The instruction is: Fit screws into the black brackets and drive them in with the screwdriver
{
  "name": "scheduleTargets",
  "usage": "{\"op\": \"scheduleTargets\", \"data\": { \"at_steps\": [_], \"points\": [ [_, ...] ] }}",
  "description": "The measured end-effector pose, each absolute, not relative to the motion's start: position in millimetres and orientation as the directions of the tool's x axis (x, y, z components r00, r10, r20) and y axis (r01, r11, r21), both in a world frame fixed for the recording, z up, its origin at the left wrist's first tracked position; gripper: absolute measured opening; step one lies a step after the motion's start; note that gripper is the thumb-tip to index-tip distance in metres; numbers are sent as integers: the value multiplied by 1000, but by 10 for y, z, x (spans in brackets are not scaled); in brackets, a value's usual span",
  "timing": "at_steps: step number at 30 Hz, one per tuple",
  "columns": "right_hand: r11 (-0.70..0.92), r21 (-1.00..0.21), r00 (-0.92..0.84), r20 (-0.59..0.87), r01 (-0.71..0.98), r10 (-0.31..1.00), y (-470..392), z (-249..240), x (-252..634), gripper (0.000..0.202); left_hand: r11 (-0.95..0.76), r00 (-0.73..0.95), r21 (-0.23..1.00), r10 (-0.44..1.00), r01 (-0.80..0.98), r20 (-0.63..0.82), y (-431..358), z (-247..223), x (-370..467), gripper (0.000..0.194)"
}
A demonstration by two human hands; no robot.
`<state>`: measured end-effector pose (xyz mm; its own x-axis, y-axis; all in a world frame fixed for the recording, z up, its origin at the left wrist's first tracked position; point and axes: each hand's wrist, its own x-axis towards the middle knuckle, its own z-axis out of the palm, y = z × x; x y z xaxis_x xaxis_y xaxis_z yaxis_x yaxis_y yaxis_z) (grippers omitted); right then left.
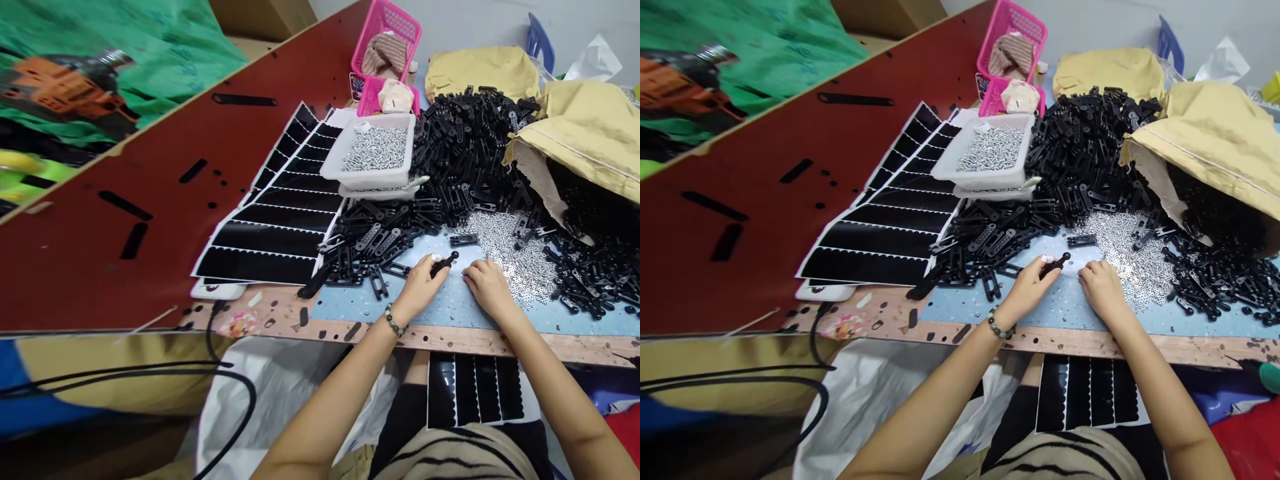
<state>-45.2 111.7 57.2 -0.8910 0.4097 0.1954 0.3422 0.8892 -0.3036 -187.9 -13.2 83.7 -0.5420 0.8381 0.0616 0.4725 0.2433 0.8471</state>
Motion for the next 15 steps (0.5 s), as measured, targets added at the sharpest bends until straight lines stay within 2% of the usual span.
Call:
{"op": "scheduleTargets", "data": {
  "at_steps": [4, 7, 10, 15],
  "points": [
    [859, -279, -851, 194, 430, 489, 1211, 587, -297, 16, 171, -427, 814, 898, 555, 103, -98, 845, -1911, 13],
    [820, -371, -810, 235, 436, 537, 1252, 611, -169, 15, 77, -232, 695, 964, 714, 132, 18, 804, -1902, 16],
    [824, -471, -826, 291, 315, 482, 1242, 610, -132, 21, 22, -118, 629, 987, 777, 111, 143, 747, -1893, 20],
    [858, -433, -855, 295, 278, 426, 1144, 525, -201, 21, -38, -19, 616, 996, 787, 86, 249, 728, -2030, 10]
  ]
}}
